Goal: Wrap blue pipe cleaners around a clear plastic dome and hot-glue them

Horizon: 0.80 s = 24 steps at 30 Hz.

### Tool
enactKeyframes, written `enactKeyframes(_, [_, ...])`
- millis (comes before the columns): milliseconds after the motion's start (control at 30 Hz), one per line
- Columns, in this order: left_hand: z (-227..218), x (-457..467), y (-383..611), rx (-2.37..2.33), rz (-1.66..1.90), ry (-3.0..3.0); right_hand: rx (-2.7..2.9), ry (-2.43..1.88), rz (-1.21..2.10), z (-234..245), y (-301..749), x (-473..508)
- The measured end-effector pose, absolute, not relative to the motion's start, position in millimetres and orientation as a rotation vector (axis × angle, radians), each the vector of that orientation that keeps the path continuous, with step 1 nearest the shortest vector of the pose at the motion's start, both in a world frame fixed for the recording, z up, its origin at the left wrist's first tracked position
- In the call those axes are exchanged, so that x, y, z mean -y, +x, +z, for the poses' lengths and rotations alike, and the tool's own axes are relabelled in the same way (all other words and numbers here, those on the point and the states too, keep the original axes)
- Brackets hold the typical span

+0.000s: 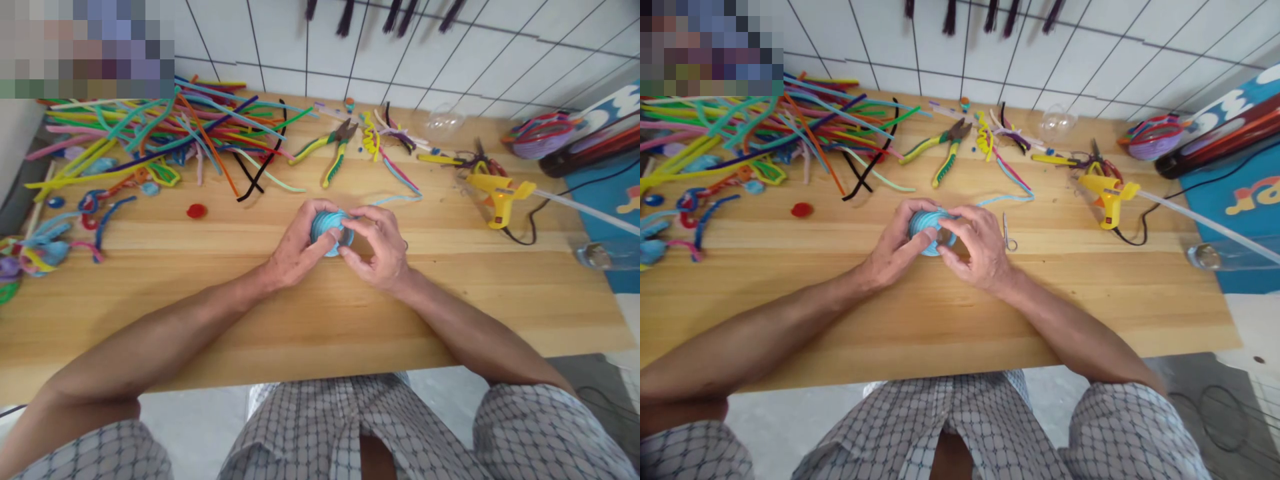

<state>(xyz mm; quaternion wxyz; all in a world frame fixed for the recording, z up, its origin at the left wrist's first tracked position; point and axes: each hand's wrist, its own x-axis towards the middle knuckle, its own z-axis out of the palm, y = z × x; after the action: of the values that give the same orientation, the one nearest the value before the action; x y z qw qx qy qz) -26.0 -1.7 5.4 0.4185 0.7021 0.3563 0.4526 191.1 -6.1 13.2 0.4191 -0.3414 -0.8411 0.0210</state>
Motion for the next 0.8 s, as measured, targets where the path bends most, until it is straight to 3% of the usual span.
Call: enactKeyframes(800, [8.6, 4.1, -27.4, -0.837, 1.107, 1.886, 1.985, -0.901, 0.171, 19.4, 192.4, 1.9])
